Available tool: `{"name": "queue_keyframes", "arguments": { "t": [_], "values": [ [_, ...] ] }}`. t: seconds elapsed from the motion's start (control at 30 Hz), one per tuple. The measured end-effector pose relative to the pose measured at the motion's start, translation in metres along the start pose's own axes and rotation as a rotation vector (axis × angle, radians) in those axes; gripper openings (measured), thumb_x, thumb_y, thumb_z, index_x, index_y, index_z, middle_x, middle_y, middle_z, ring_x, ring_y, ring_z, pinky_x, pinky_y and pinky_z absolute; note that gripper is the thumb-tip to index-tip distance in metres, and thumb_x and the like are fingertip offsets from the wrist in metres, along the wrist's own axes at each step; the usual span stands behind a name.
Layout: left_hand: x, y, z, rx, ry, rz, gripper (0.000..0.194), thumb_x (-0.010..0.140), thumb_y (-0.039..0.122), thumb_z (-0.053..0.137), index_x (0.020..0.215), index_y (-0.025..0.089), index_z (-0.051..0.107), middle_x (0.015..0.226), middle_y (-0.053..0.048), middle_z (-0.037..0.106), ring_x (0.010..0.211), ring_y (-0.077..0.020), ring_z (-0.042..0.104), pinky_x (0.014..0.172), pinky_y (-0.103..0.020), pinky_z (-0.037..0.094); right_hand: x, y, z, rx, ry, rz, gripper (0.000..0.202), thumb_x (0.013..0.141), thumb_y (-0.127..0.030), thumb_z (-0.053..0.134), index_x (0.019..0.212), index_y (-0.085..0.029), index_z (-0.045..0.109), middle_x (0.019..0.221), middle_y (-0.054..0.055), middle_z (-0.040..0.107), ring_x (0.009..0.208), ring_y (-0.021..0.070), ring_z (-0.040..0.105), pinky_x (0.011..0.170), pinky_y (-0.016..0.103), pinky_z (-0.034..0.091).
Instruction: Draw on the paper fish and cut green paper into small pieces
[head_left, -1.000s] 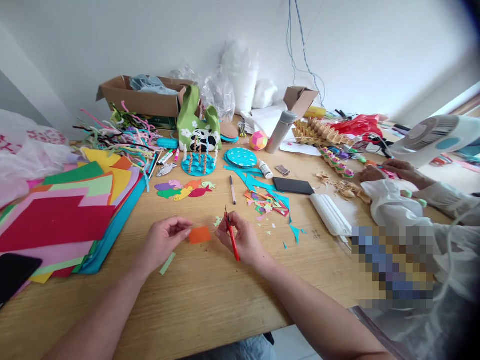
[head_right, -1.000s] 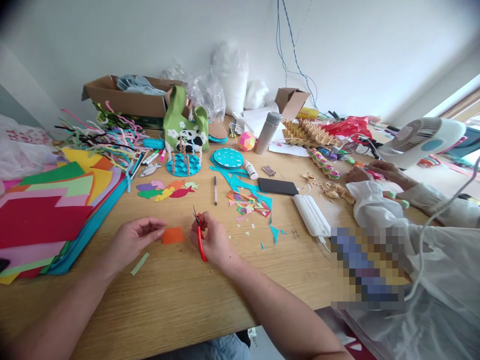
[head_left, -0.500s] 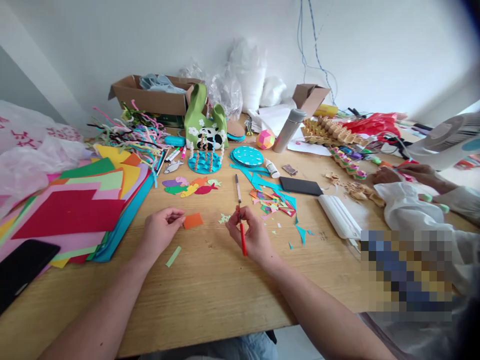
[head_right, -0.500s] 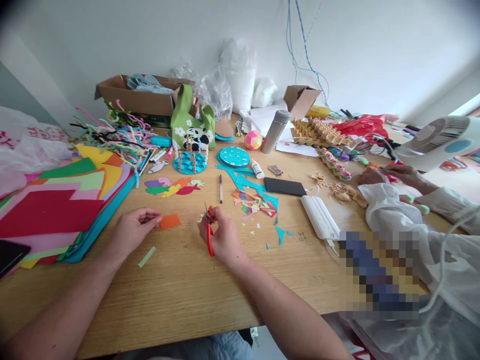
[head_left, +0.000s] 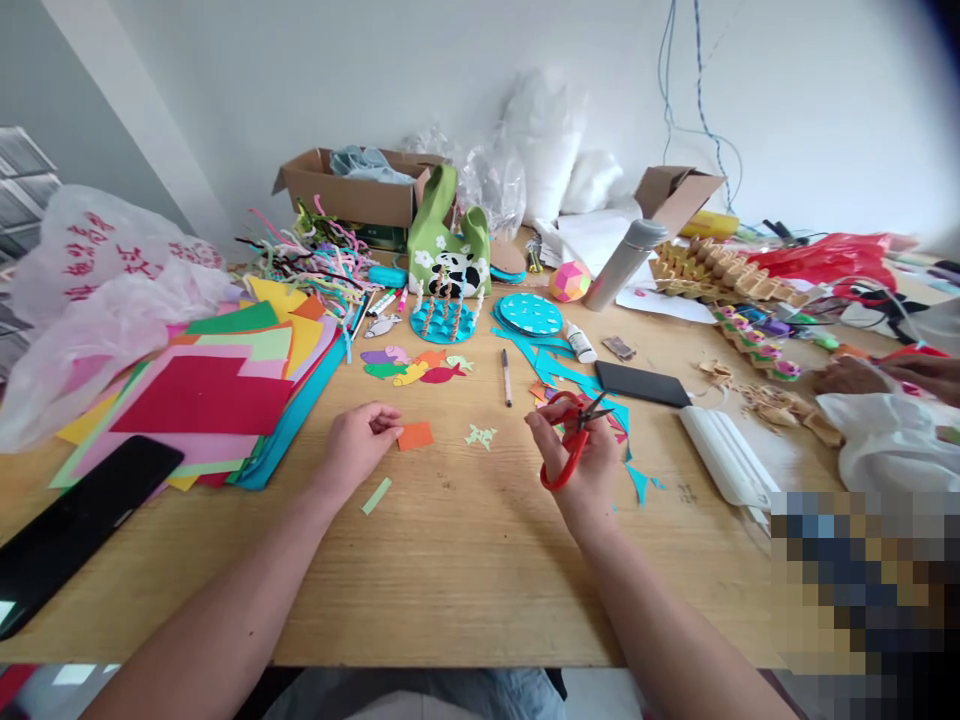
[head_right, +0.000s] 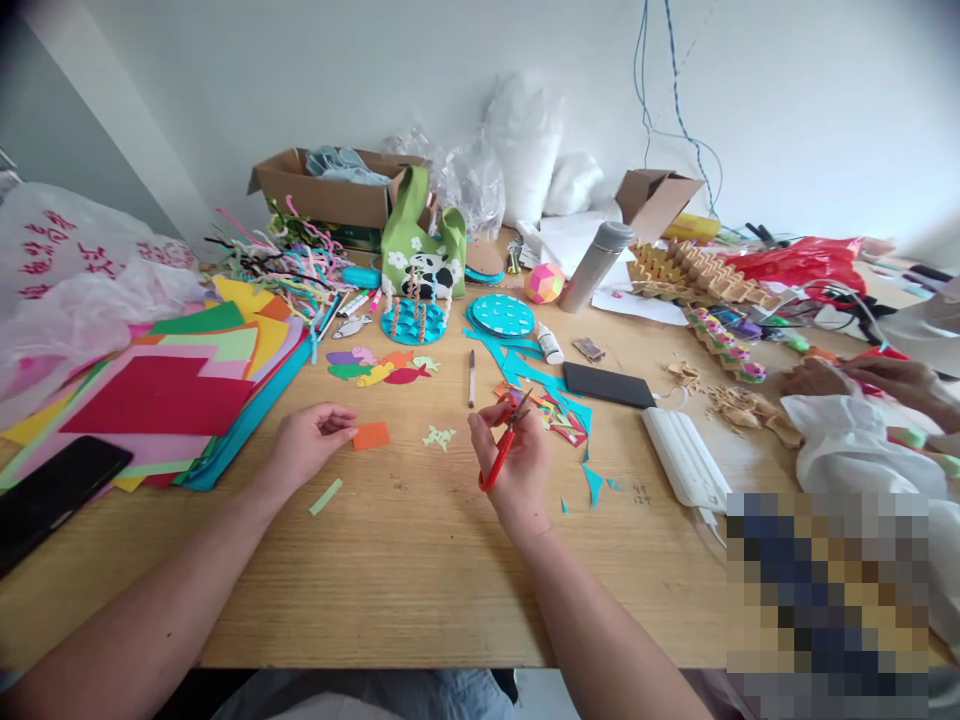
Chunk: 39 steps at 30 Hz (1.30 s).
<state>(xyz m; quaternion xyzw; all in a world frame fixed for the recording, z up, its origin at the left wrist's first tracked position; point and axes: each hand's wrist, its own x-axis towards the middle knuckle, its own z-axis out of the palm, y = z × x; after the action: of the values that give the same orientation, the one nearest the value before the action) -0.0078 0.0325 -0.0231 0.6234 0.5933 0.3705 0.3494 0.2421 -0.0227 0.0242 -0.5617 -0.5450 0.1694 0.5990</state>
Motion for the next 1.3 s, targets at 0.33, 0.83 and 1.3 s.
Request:
{"name": "queue_keyframes", "arguments": {
  "t": [0.33, 0.83, 1.3],
  "values": [
    [0.001, -0.002, 0.001, -0.013, 0.013, 0.015, 0.017, 0.069, 0.012, 0.063, 0.083, 0.017, 0.070, 0.076, -0.005, 0.072, 0.069, -0.0166, 0.067, 0.066, -0.029, 0.055, 0.001, -0.002, 0.000, -0.031, 0.017, -0.015, 0.019, 0.078, -0.031, 0.066, 0.072, -0.021, 0.051, 0.069, 0.001, 0.055, 0.068, 0.0171, 0.055, 0.070, 0.034, 0.047],
    [-0.002, 0.006, 0.000, 0.146, -0.012, 0.025, 0.026, 0.076, 0.007, 0.063, 0.098, 0.019, 0.071, 0.095, -0.006, 0.075, 0.081, -0.0179, 0.070, 0.077, -0.031, 0.056, -0.001, 0.003, 0.000, -0.051, 0.018, -0.003, 0.018, 0.077, -0.031, 0.068, 0.074, -0.021, 0.054, 0.073, 0.002, 0.059, 0.072, 0.0181, 0.057, 0.072, 0.035, 0.046],
    [-0.008, 0.020, -0.040, 0.454, -0.617, 0.109, 0.019, 0.066, 0.014, 0.066, 0.085, 0.019, 0.066, 0.086, -0.002, 0.067, 0.080, -0.0170, 0.061, 0.069, -0.026, 0.044, 0.001, -0.001, 0.001, -0.080, 0.021, 0.007, 0.020, 0.074, -0.029, 0.069, 0.069, -0.021, 0.051, 0.068, 0.001, 0.057, 0.066, 0.0169, 0.054, 0.069, 0.034, 0.045]
  ]
}}
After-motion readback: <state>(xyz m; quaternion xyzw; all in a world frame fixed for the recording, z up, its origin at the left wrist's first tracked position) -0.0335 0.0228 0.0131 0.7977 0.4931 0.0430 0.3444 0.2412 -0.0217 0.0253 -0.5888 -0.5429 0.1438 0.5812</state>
